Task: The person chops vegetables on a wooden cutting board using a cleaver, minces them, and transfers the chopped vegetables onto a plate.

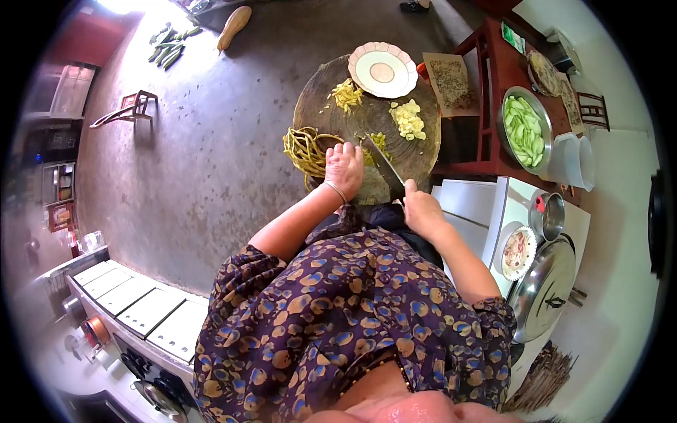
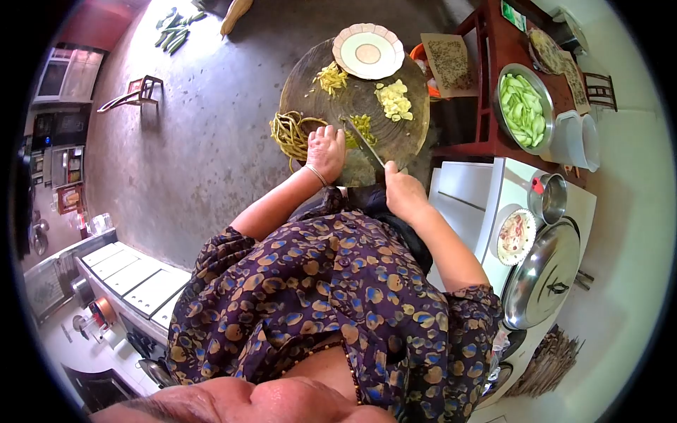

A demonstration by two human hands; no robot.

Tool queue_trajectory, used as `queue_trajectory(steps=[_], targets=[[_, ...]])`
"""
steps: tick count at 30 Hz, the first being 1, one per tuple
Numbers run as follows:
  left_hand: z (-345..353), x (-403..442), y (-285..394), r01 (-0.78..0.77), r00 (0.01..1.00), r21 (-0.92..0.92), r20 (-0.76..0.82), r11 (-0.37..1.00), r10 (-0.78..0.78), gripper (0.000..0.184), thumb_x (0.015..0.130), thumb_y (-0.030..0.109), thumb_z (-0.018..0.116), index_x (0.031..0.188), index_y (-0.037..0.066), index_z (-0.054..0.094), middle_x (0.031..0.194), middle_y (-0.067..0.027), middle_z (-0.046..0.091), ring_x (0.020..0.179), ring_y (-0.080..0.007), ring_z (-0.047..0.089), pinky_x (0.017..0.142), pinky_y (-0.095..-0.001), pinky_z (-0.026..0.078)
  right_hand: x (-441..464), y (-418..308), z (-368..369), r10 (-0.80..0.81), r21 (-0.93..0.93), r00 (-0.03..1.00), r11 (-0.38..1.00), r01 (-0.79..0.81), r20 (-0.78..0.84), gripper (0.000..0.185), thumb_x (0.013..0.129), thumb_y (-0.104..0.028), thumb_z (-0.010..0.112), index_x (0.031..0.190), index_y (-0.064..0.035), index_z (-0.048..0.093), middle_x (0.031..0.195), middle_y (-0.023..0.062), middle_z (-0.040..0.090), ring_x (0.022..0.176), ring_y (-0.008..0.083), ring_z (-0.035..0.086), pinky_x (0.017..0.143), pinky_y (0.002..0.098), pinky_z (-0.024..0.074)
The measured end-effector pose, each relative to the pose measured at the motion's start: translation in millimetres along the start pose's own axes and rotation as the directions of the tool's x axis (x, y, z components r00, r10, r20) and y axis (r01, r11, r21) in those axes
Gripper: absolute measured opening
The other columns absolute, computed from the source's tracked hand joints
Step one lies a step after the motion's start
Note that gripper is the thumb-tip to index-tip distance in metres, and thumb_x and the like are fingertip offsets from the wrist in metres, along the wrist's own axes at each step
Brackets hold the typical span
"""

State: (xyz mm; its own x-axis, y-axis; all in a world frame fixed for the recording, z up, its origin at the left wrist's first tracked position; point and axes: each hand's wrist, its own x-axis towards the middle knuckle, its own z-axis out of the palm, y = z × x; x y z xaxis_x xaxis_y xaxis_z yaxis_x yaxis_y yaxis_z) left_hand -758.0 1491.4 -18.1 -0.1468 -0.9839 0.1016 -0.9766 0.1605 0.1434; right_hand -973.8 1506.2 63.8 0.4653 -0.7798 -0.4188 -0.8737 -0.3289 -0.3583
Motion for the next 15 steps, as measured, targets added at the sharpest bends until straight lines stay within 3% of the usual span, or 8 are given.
queue_trajectory(steps=[4,7,15], targets=[[-11.8,-2.9,-3.1,-0.044,0.999,-0.163,-0.030,0.986,0.040,0.047,0.076,0.034,0.070,0.104,-0.001,0.056,0.101,-0.0150,0.051,0.099,-0.0312,0.049,0.084,-0.0413,0.042,-9.8,-3.2,-12.5,-0.045,0.027,0.997,0.999,0.047,-0.069,0.022,0.084,-0.002,0.049,0.103,0.0036,0.039,0.068,0.0245,0.062,0.066,0.0429,0.062,0.060,0.0538,0.0474],[-0.3,-2.9,-7.1,-0.058,0.995,-0.104,0.069,0.993,0.065,0.048,0.078,0.035,0.067,0.106,-0.002,0.056,0.102,-0.0158,0.051,0.100,-0.0309,0.049,0.083,-0.0413,0.042,-14.9,-12.2,-16.2,-0.044,-0.006,0.994,0.999,0.044,-0.100,0.021,0.083,-0.001,0.049,0.101,0.0030,0.039,0.065,0.0237,0.060,0.065,0.0420,0.062,0.060,0.0526,0.0475],[1.1,-0.8,-4.6,-0.118,0.992,-0.020,0.053,0.993,0.118,0.027,0.080,0.023,0.058,0.096,0.002,0.058,0.097,-0.0147,0.051,0.094,-0.0300,0.050,0.078,-0.0401,0.042,-8.2,-9.6,-10.7,-0.081,0.029,0.995,0.996,0.083,-0.062,0.022,0.082,0.000,0.048,0.101,0.0033,0.039,0.068,0.0246,0.061,0.066,0.0437,0.061,0.061,0.0531,0.0479]])
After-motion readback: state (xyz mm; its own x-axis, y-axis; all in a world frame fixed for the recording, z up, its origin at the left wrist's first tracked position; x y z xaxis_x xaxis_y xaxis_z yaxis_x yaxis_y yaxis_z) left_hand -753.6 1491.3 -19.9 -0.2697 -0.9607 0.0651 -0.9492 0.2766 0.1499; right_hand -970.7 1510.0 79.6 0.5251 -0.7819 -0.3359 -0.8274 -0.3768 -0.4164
